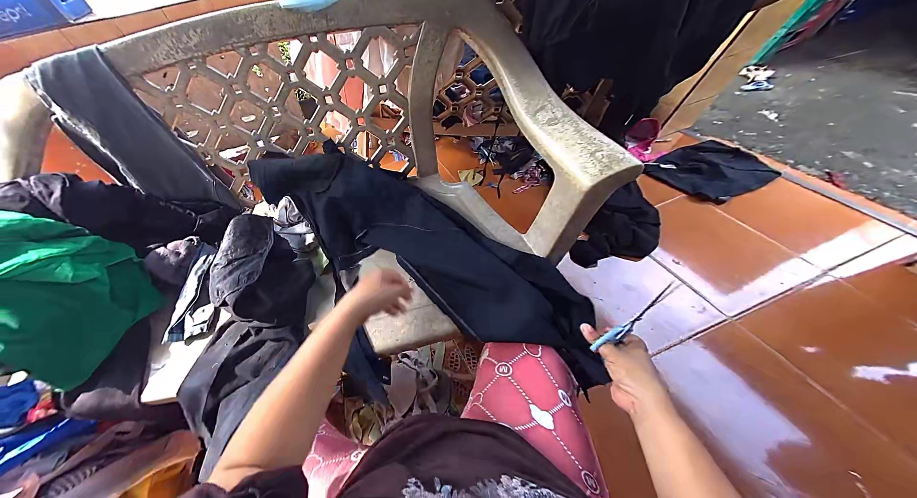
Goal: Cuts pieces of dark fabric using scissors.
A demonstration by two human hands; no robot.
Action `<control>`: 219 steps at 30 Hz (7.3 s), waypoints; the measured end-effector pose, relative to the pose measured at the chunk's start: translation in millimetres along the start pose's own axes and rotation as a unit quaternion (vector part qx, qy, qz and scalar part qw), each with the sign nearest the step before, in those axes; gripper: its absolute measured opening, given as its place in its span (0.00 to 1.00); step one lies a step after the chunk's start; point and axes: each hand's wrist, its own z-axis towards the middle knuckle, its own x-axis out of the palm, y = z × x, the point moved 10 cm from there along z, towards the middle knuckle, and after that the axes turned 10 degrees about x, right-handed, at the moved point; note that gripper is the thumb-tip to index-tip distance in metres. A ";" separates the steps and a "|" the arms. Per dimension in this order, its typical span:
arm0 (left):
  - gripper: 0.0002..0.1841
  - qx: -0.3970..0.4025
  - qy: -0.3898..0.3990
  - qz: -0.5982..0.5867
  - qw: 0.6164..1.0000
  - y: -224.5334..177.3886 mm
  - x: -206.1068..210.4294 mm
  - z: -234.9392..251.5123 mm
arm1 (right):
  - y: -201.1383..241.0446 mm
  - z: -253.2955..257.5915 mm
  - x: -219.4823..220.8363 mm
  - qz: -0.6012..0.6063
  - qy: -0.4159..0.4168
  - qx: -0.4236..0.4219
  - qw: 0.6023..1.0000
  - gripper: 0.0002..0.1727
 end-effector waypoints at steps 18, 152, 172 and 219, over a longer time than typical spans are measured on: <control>0.36 -0.019 0.037 -0.389 0.920 12.1 183.8 -3.5 | 69.6 -144.1 59.8 0.255 0.302 -0.033 0.918 0.10; 0.35 0.278 -0.452 -0.127 0.838 21.4 -123.6 -245.5 | 61.2 -261.7 297.4 0.076 0.538 0.007 0.839 0.23; 0.18 0.331 -0.646 -0.028 0.687 -60.6 -278.0 -295.3 | 117.7 -146.0 181.4 0.044 0.381 -0.148 0.912 0.17; 0.14 0.293 -0.502 -0.194 0.790 -103.9 -254.5 -321.3 | 95.1 -32.7 165.7 -0.370 0.056 -0.275 0.886 0.35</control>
